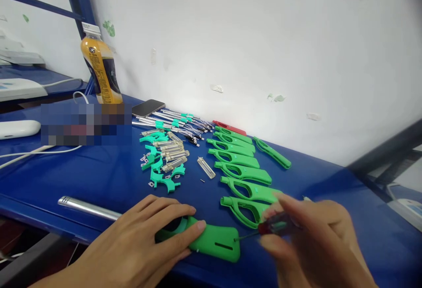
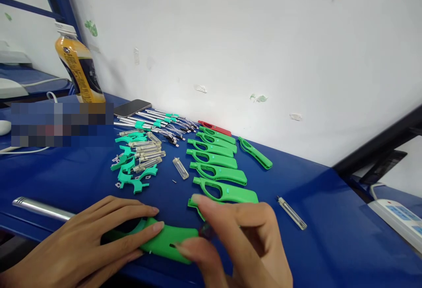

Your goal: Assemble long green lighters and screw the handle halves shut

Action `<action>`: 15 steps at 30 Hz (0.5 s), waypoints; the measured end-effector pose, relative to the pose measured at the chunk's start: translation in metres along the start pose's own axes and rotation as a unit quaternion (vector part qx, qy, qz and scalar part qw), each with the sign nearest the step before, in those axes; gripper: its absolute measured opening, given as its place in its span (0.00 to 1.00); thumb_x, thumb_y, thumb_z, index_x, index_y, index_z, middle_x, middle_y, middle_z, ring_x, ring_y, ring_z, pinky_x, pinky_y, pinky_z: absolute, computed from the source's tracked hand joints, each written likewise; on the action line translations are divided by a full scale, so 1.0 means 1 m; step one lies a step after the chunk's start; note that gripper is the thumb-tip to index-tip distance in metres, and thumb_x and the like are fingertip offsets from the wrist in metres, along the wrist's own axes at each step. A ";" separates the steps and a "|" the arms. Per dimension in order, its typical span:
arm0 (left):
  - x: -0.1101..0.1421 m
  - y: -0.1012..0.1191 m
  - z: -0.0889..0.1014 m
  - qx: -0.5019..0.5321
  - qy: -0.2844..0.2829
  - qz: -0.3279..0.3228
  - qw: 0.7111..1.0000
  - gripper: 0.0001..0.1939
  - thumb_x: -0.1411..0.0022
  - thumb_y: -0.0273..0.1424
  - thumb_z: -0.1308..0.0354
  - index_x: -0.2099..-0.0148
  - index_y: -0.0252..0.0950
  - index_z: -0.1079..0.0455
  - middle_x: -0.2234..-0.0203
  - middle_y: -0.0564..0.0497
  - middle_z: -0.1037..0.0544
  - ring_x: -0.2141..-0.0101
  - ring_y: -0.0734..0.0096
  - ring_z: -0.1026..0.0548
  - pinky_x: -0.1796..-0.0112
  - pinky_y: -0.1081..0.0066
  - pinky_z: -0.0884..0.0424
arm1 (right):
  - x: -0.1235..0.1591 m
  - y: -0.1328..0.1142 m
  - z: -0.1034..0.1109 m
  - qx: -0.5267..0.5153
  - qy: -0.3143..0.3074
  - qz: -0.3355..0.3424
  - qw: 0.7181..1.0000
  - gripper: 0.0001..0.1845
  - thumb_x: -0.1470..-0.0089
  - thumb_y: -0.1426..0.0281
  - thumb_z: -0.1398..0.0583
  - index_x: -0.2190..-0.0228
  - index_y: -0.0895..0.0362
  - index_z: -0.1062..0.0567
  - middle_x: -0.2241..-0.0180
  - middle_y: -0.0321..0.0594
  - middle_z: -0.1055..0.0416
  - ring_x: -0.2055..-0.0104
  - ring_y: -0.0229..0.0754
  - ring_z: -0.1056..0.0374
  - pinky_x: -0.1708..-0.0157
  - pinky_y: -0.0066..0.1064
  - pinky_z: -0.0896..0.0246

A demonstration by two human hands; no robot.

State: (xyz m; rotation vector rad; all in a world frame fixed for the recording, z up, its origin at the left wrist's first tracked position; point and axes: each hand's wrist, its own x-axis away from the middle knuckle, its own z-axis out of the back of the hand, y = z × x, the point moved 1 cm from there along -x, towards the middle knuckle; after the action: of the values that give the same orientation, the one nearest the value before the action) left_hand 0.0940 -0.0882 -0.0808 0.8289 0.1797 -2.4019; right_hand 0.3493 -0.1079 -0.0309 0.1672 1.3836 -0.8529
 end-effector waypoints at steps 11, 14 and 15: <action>0.002 0.000 0.002 0.011 -0.007 0.002 1.000 0.25 0.13 0.26 0.57 0.26 0.47 0.29 0.40 0.52 0.19 0.43 0.65 0.23 0.39 0.66 0.33 | 0.004 0.001 -0.001 0.015 0.043 -0.039 0.998 0.16 0.37 0.73 0.25 0.49 0.48 0.11 0.65 0.34 0.19 0.68 0.38 0.22 0.72 0.27 0.26; 0.001 0.000 0.002 0.011 -0.004 0.002 1.000 0.25 0.13 0.26 0.57 0.27 0.48 0.28 0.39 0.53 0.20 0.42 0.67 0.24 0.39 0.68 0.34 | 0.005 -0.002 -0.004 0.033 0.030 -0.036 0.998 0.09 0.29 0.64 0.30 0.50 0.49 0.11 0.62 0.38 0.18 0.65 0.40 0.21 0.70 0.29 0.25; 0.001 0.000 0.002 0.010 -0.003 0.002 1.000 0.25 0.13 0.26 0.57 0.27 0.48 0.28 0.39 0.54 0.20 0.42 0.67 0.24 0.39 0.68 0.35 | 0.005 -0.005 -0.006 0.032 0.030 -0.048 0.998 0.10 0.26 0.63 0.34 0.50 0.50 0.12 0.59 0.40 0.16 0.63 0.42 0.19 0.67 0.31 0.22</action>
State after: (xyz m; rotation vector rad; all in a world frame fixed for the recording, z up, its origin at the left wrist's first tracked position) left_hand 0.0922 -0.0891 -0.0797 0.8291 0.1520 -2.4070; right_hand 0.3416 -0.1105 -0.0348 0.1786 1.4291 -0.9796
